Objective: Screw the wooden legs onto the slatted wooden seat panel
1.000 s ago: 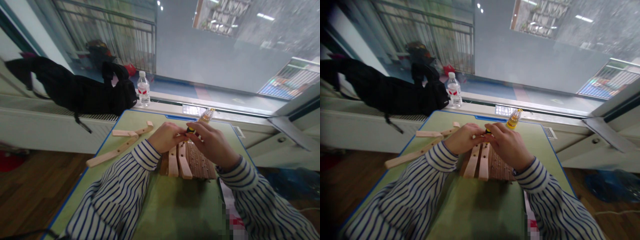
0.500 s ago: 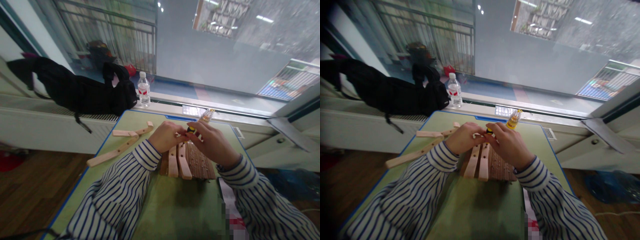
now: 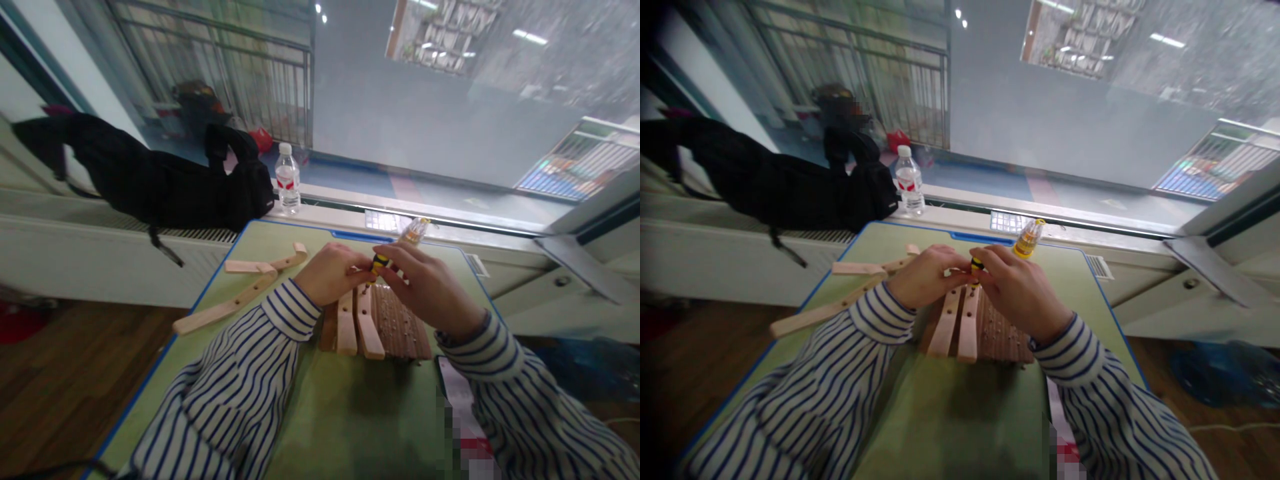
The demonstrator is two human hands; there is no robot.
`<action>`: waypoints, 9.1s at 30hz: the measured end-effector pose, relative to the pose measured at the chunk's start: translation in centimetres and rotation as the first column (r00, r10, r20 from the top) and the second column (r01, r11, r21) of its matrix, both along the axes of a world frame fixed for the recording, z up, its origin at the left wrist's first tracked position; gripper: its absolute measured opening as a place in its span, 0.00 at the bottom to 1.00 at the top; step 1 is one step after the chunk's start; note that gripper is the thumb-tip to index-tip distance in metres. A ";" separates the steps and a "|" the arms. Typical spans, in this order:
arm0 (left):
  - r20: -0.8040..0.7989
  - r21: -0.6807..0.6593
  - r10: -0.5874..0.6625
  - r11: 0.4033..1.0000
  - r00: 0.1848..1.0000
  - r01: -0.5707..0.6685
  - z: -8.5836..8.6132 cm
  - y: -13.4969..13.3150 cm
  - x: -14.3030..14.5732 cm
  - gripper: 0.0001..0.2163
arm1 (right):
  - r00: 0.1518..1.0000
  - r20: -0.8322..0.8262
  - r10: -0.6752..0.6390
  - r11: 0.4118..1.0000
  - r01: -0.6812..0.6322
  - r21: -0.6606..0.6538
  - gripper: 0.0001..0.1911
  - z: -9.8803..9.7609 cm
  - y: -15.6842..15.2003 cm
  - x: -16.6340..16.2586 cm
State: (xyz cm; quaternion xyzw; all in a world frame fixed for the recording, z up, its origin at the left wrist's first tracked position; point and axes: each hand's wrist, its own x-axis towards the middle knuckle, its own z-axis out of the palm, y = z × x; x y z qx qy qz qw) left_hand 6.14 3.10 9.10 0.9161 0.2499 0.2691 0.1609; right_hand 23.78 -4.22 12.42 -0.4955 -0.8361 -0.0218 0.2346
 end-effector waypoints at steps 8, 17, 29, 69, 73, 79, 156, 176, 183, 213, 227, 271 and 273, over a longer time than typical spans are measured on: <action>0.007 -0.006 -0.020 1.000 1.000 0.020 0.4 -0.3 0.1 0.08 | 0.999 -0.008 -0.049 0.999 0.049 0.001 0.16 -0.2 -0.2 0.0; 0.051 -0.008 0.020 1.000 0.999 -0.019 -0.4 0.1 0.3 0.11 | 0.997 -0.008 -0.073 0.997 0.073 0.000 0.16 -0.5 -0.2 0.0; 0.023 0.004 0.021 1.000 1.000 -0.021 -0.3 -0.1 0.0 0.09 | 1.000 0.017 -0.009 1.000 0.009 -0.010 0.19 0.2 -0.2 0.0; 0.039 -0.001 0.033 0.999 0.999 -0.033 -0.6 0.0 0.1 0.09 | 0.999 0.028 0.021 1.000 -0.021 0.008 0.18 0.0 -0.1 0.1; 0.010 0.022 0.016 1.000 1.000 -0.016 -0.6 0.1 0.1 0.10 | 0.999 0.031 0.011 1.000 -0.012 0.014 0.18 -0.2 -0.1 0.2; 0.002 0.024 0.004 1.000 1.000 -0.004 -0.3 -0.1 0.1 0.09 | 0.999 0.035 -0.005 1.000 0.005 0.022 0.17 -0.1 -0.2 0.1; 0.069 -0.120 -0.027 0.992 0.997 0.035 0.3 -0.5 0.1 0.08 | 0.998 0.039 -0.049 0.999 0.048 0.010 0.17 0.0 -0.3 -0.3; 0.073 -0.080 0.041 0.996 0.996 -0.035 0.2 -0.2 -0.2 0.09 | 0.999 0.046 -0.021 1.000 0.022 -0.019 0.18 0.5 -0.1 -0.5; 0.052 -0.098 0.015 0.995 0.999 -0.010 0.3 -0.2 -0.5 0.09 | 0.997 0.082 -0.006 1.000 0.006 0.004 0.19 0.9 -0.3 -0.5; 0.070 -0.149 -0.040 0.988 0.997 0.050 0.1 -0.2 -0.1 0.10 | 0.994 -0.049 -0.096 0.995 0.097 0.012 0.15 -0.4 -0.1 -0.2; 0.049 -0.144 -0.019 0.989 0.999 0.026 -0.1 0.1 -0.5 0.09 | 0.997 0.076 0.002 0.999 0.001 -0.039 0.21 1.2 -0.3 -0.1; 0.068 -0.178 -0.054 0.982 0.996 0.066 -1.0 -0.1 -0.1 0.09 | 0.995 -0.062 0.076 0.997 -0.074 0.025 0.13 0.7 0.2 0.3; 0.058 -0.178 -0.072 0.981 0.996 0.081 -0.9 -0.1 0.0 0.10 | 0.995 -0.076 0.060 0.998 -0.058 0.034 0.13 0.5 0.1 0.3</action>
